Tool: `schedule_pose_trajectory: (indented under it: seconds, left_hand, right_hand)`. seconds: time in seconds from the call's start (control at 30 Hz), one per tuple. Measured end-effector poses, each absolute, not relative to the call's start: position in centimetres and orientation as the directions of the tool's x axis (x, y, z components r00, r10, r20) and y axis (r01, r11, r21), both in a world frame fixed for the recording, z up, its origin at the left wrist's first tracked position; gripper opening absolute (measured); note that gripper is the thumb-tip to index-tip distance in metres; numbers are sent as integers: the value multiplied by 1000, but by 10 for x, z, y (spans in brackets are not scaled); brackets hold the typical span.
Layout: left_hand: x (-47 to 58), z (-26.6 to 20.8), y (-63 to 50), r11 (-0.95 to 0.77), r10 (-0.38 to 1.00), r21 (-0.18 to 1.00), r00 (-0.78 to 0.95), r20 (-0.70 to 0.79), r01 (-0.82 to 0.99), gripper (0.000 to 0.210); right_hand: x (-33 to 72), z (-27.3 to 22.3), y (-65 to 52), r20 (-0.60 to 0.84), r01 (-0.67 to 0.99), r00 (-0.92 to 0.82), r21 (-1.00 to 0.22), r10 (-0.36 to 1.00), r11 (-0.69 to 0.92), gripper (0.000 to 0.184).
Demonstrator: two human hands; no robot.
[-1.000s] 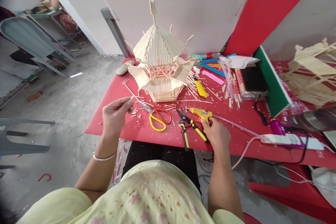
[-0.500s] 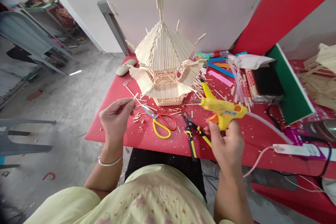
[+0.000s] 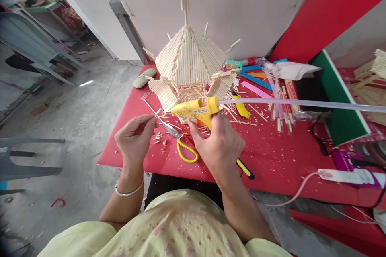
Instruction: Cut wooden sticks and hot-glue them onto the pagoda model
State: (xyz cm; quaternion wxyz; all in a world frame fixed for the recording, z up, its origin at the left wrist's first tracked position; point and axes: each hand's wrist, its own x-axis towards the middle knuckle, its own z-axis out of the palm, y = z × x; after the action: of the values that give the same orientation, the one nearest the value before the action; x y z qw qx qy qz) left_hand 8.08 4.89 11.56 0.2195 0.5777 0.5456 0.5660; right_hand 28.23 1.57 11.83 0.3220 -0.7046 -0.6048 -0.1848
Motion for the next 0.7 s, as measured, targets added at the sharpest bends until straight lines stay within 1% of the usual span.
schedule_pose_trajectory:
  seconds: [0.2,0.37,0.57,0.7]
  left_hand:
    - [81,114,51,-324,876,850,-207,435,415,10]
    - [81,110,52,-325,881,852,-197,431,411,11]
    - [80,107,55,-311,888,867,-206,411,390,11]
    - [79,106,56,-326,882,860,-201,426,393,11]
  right_hand:
    - [281,111,21,654,984,155,-167,740,-59,40]
    - [279,112,24,653,989,119,-147,748,-29,33]
    - [278,111,26,655,990,110,-137,748,-26,30]
    - [279,109,25,646,989,115,-147,754,-25,30]
